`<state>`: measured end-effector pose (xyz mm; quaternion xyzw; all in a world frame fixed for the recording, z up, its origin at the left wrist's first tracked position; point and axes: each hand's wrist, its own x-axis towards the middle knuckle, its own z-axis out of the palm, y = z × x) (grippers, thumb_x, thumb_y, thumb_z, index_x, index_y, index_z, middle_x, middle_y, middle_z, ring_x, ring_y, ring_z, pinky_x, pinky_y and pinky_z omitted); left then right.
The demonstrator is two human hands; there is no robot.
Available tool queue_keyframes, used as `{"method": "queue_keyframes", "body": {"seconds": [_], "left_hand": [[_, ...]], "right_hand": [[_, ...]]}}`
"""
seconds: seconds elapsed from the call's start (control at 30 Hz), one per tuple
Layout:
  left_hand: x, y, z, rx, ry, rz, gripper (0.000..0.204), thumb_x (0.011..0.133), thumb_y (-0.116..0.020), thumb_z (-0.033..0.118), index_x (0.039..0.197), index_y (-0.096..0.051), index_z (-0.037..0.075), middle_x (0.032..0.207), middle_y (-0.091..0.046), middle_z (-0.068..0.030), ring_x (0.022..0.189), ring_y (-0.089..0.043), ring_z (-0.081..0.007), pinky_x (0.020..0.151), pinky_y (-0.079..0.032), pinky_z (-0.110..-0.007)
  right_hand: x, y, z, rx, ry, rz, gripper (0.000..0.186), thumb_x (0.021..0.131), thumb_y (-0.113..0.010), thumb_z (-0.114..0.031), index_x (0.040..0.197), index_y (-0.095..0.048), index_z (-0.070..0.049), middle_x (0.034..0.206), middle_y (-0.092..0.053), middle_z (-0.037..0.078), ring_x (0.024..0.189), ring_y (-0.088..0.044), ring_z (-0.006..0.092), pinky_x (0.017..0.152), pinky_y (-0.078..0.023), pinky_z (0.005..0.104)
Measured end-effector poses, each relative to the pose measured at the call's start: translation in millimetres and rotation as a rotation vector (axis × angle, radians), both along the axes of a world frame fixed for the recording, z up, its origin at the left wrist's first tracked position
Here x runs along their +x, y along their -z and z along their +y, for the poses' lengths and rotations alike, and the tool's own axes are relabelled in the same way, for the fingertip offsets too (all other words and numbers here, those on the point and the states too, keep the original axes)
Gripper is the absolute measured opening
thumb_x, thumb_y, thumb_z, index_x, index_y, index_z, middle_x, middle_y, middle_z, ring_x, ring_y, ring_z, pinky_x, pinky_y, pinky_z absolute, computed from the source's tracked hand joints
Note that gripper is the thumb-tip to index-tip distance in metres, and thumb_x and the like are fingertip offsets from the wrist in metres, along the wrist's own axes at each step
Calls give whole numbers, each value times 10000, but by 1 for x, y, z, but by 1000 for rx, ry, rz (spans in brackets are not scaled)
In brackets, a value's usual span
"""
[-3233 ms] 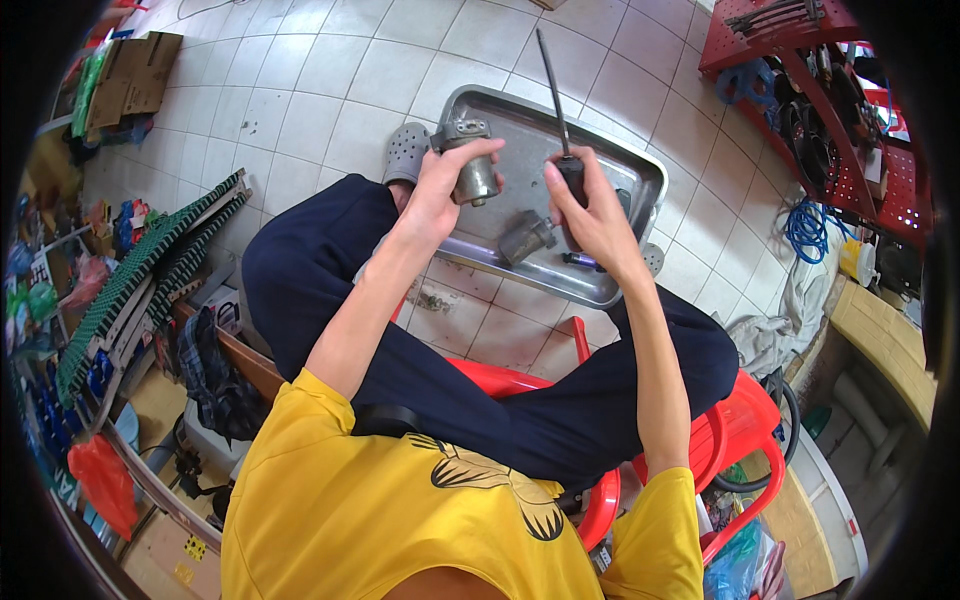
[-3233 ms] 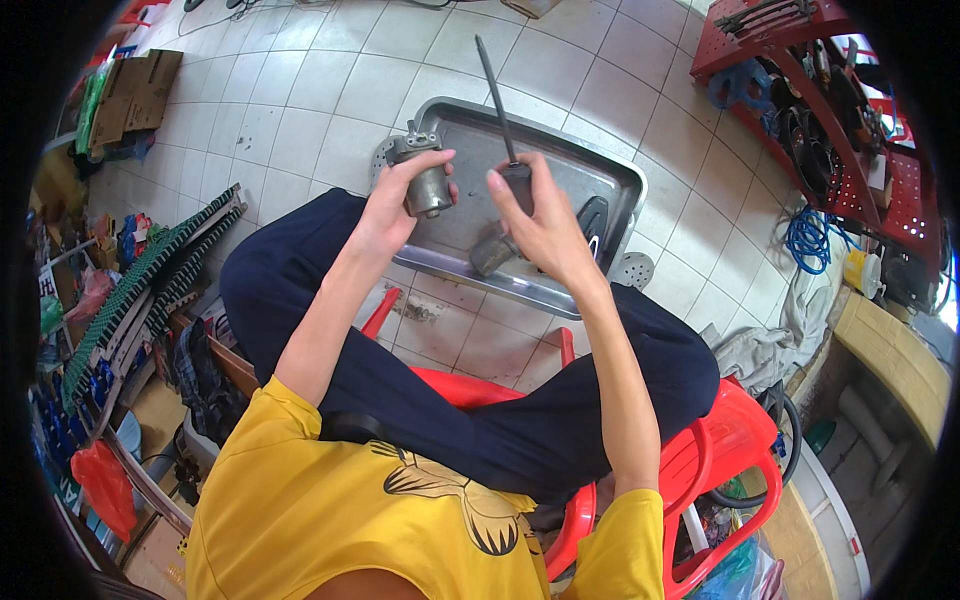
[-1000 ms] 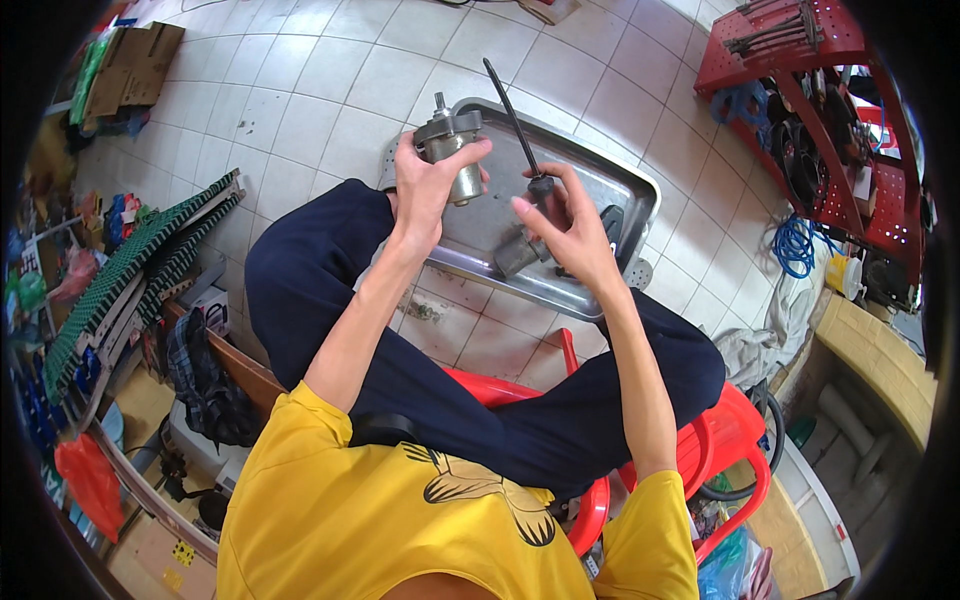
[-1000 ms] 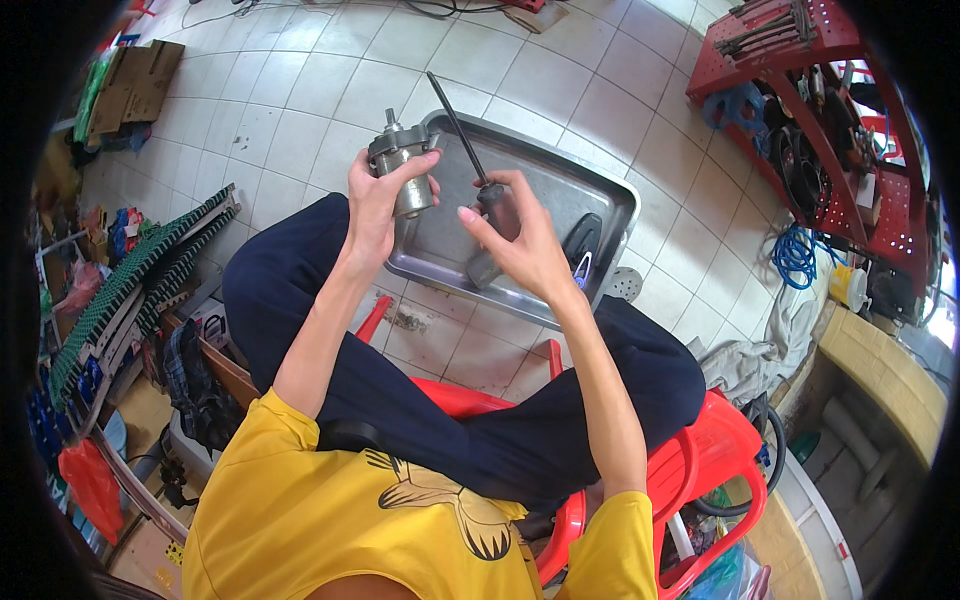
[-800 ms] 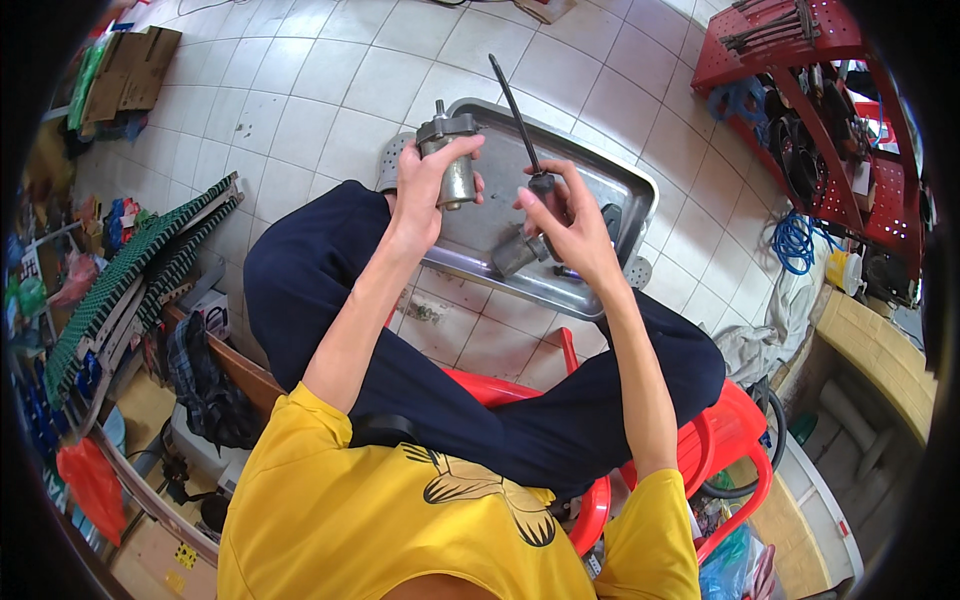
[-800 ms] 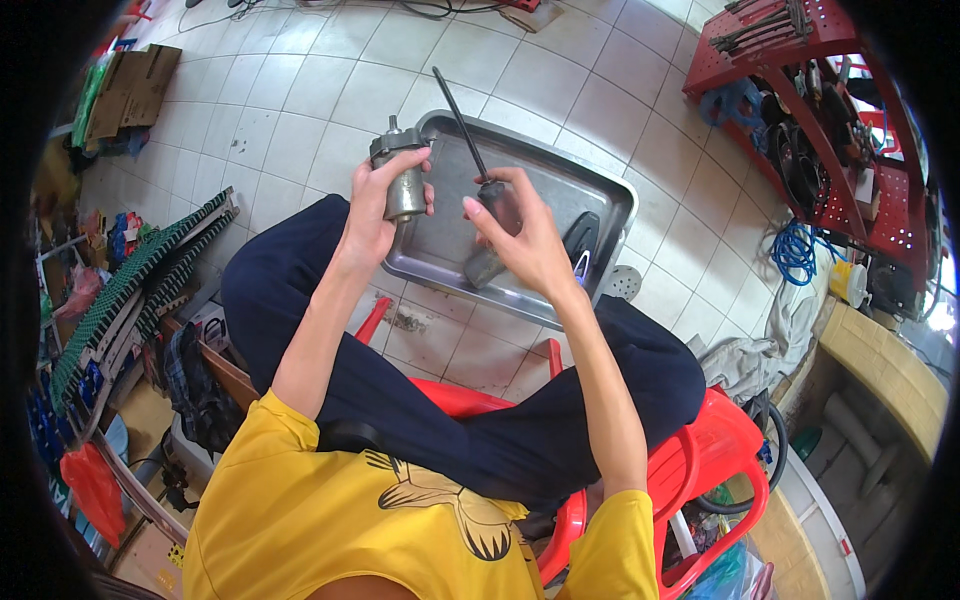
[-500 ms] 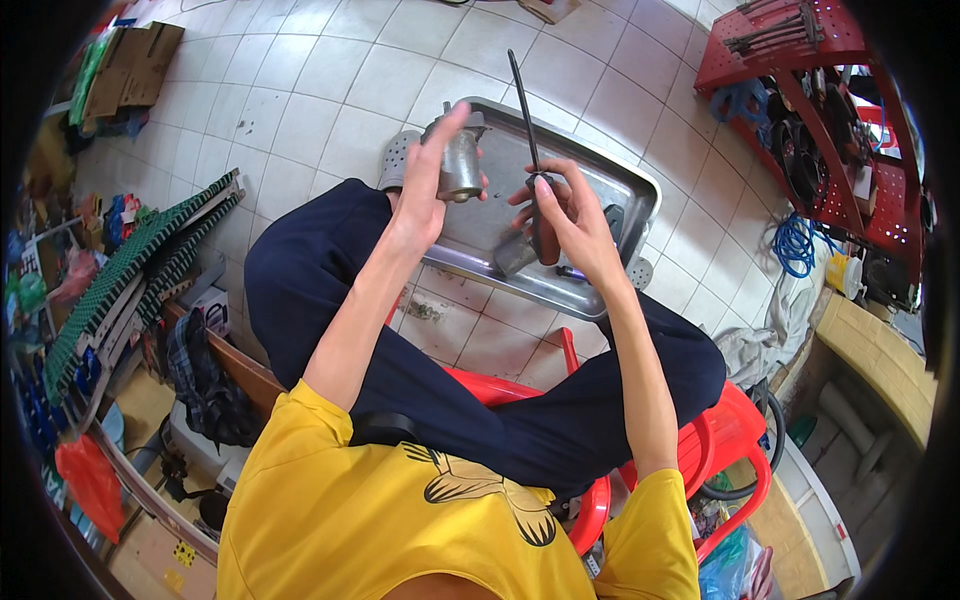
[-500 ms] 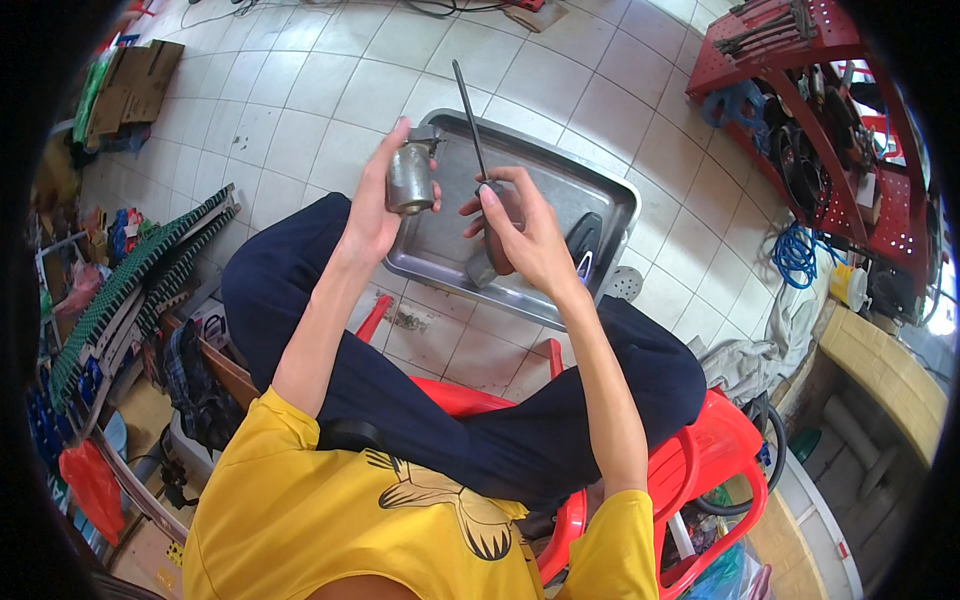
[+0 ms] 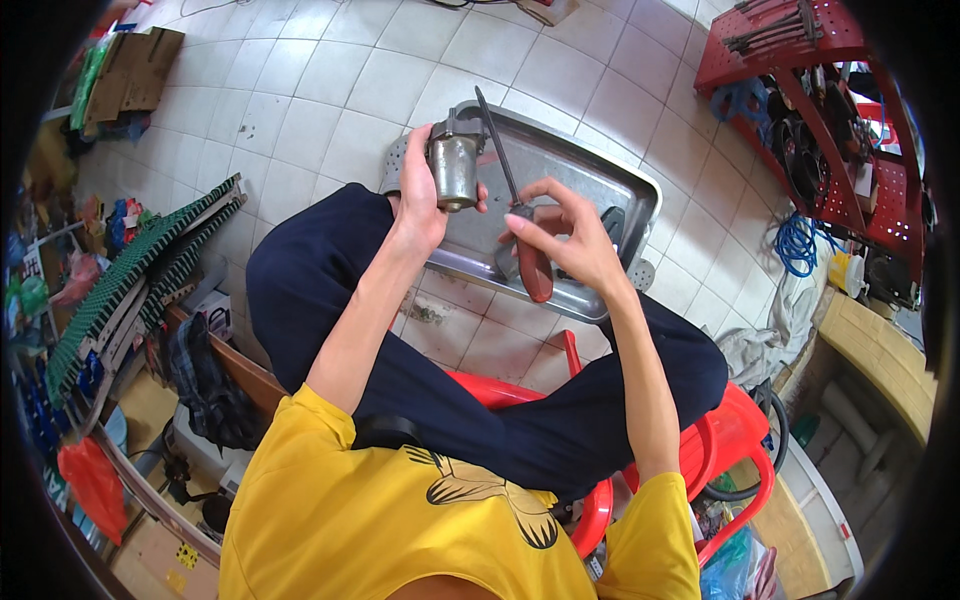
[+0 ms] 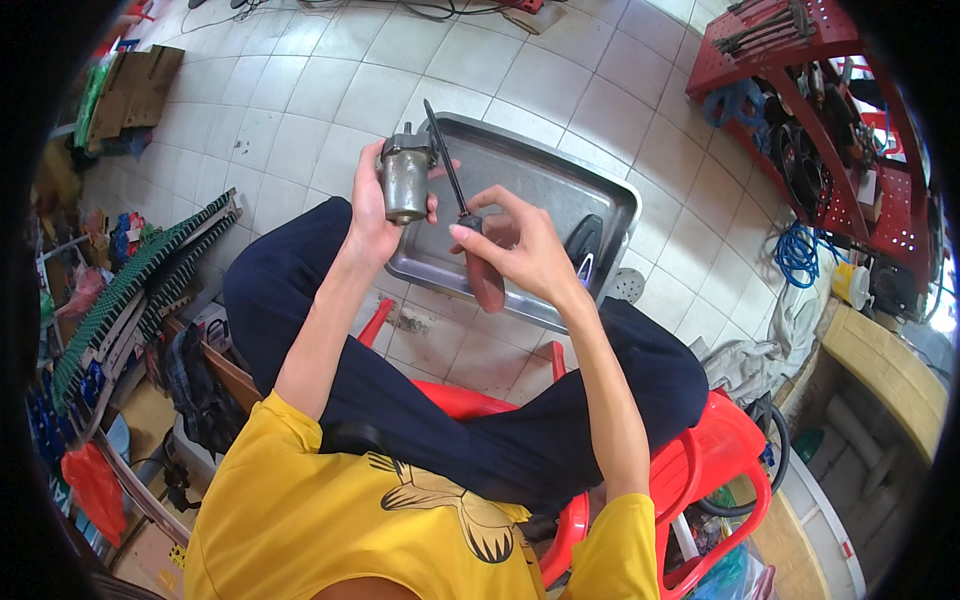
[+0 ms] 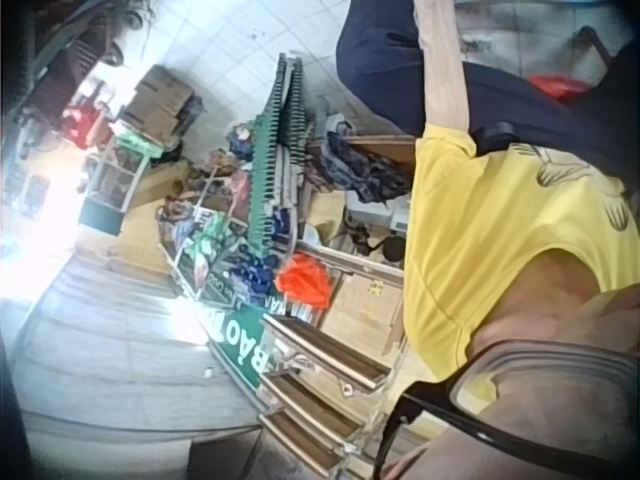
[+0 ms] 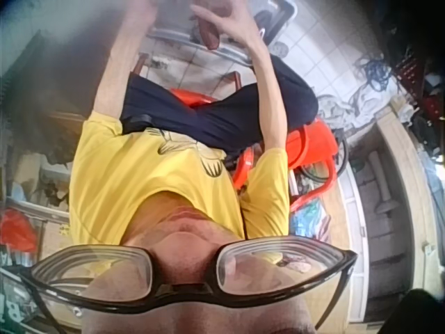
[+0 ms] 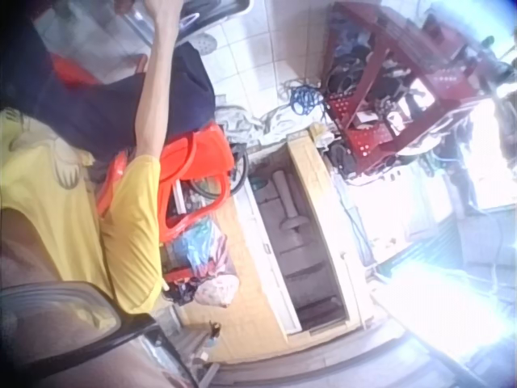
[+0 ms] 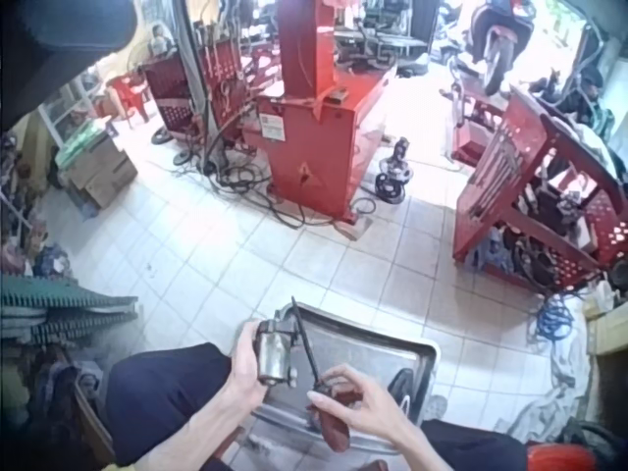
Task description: The person disassembles a carburetor by using a screwdriver to remove screws from the component and prying parts apart while holding them over a metal tray.
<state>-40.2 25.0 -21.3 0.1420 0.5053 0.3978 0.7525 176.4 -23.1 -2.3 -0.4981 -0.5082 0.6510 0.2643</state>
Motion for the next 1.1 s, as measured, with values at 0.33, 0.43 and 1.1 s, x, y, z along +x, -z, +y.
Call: {"method": "queue_keyframes", "body": {"seconds": [0.33,0.43,1.1], "left_hand": [[0,5,0,10,-79,-17,588,1070,-356,536,1274,-620,51,1116,-738,-188,674,-677,-229,593,-565,-411],[0,9,2,5,-92,-14,585,1073,-383,552,1263,-623,54,1076,-735,-176,676,-676,-236,594,-561,-421],[-4,43,9,-201,-120,-79,584,1086,-391,575,1233,-637,66,999,-717,-140,677,-709,-333,667,-594,-495]], "right_hand": [[-2,-7,0,41,-163,-95,432,893,-849,-365,1076,-599,-64,676,-705,65,640,-620,131,701,-499,316],[-3,-8,0,54,-166,-93,461,885,-849,-408,1058,-599,-62,645,-691,69,602,-603,145,656,-485,315],[-8,-1,0,-115,-24,51,448,972,-769,-418,1106,-589,-31,828,-788,121,765,-718,159,733,-547,322]]}}
